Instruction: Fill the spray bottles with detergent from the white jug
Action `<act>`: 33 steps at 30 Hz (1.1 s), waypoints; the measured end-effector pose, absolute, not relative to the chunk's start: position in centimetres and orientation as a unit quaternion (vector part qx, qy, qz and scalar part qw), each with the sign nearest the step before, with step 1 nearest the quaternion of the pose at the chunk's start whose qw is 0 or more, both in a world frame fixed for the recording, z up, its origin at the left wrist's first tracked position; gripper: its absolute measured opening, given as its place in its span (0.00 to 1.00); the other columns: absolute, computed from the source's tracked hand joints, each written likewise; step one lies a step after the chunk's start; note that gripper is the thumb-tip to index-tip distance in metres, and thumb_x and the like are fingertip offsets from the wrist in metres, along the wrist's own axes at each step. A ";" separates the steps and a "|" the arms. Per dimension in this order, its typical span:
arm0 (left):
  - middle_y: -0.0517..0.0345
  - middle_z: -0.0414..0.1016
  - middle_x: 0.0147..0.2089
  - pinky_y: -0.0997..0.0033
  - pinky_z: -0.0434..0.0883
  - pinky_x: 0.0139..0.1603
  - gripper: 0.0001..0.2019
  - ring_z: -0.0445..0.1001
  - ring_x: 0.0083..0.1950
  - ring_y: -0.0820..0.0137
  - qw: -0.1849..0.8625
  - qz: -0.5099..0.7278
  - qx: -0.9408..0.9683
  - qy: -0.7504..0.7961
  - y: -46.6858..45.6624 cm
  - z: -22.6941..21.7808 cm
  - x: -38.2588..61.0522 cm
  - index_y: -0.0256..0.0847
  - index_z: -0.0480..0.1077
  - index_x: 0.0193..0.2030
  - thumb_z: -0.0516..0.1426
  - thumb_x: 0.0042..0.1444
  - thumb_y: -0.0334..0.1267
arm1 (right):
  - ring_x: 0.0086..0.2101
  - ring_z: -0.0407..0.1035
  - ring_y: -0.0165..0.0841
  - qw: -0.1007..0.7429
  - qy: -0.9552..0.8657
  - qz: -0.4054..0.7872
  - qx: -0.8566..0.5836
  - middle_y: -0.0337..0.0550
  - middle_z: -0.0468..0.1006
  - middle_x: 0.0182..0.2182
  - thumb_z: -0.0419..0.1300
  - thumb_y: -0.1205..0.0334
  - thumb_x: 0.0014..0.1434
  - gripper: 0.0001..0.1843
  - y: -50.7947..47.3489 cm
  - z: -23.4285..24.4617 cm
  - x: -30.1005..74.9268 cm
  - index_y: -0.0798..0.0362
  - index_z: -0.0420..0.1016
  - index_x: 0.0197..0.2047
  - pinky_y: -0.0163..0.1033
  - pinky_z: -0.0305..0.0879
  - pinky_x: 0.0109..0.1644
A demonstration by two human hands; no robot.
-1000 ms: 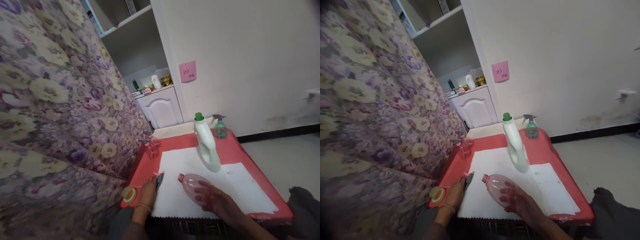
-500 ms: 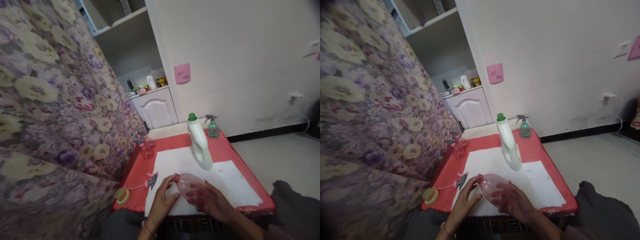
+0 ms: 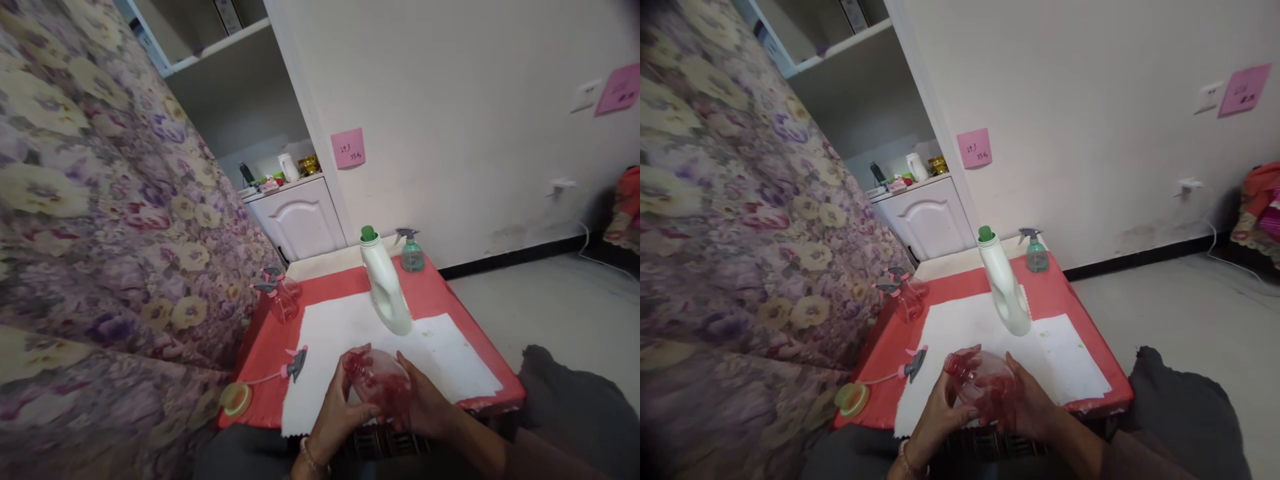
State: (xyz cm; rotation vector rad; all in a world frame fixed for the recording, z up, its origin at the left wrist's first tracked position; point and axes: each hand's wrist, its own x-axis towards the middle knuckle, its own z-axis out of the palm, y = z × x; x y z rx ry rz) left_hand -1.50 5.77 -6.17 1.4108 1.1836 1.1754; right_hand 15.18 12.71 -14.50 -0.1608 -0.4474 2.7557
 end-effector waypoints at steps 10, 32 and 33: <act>0.43 0.67 0.63 0.51 0.58 0.68 0.45 0.64 0.65 0.49 0.437 0.454 0.599 0.495 4.7 -6.9 -1.2 0.41 0.61 0.62 0.72 0.37 0.50 | 0.20 0.77 0.36 0.128 -0.185 0.972 -0.071 0.55 0.83 0.27 0.37 0.27 0.60 0.49 11.9 -14.3 14.9 0.66 0.73 0.52 0.30 0.63 0.14; 0.45 0.73 0.58 0.52 0.63 0.63 0.35 0.69 0.61 0.51 0.238 0.443 0.490 0.712 8.5 -8.8 -8.8 0.40 0.66 0.58 0.67 0.42 0.44 | 0.15 0.55 0.19 0.064 -0.513 0.840 -0.163 0.30 0.68 0.15 0.69 0.58 0.40 0.12 10.1 -18.5 13.4 0.58 0.78 0.27 0.27 0.43 0.19; 0.43 0.72 0.59 0.52 0.63 0.63 0.36 0.69 0.62 0.50 0.246 0.447 0.481 0.713 8.4 -9.0 -8.7 0.39 0.65 0.59 0.67 0.42 0.45 | 0.15 0.53 0.19 0.060 -0.531 0.830 -0.161 0.29 0.67 0.15 0.69 0.57 0.40 0.13 10.1 -18.7 13.3 0.57 0.77 0.27 0.28 0.41 0.19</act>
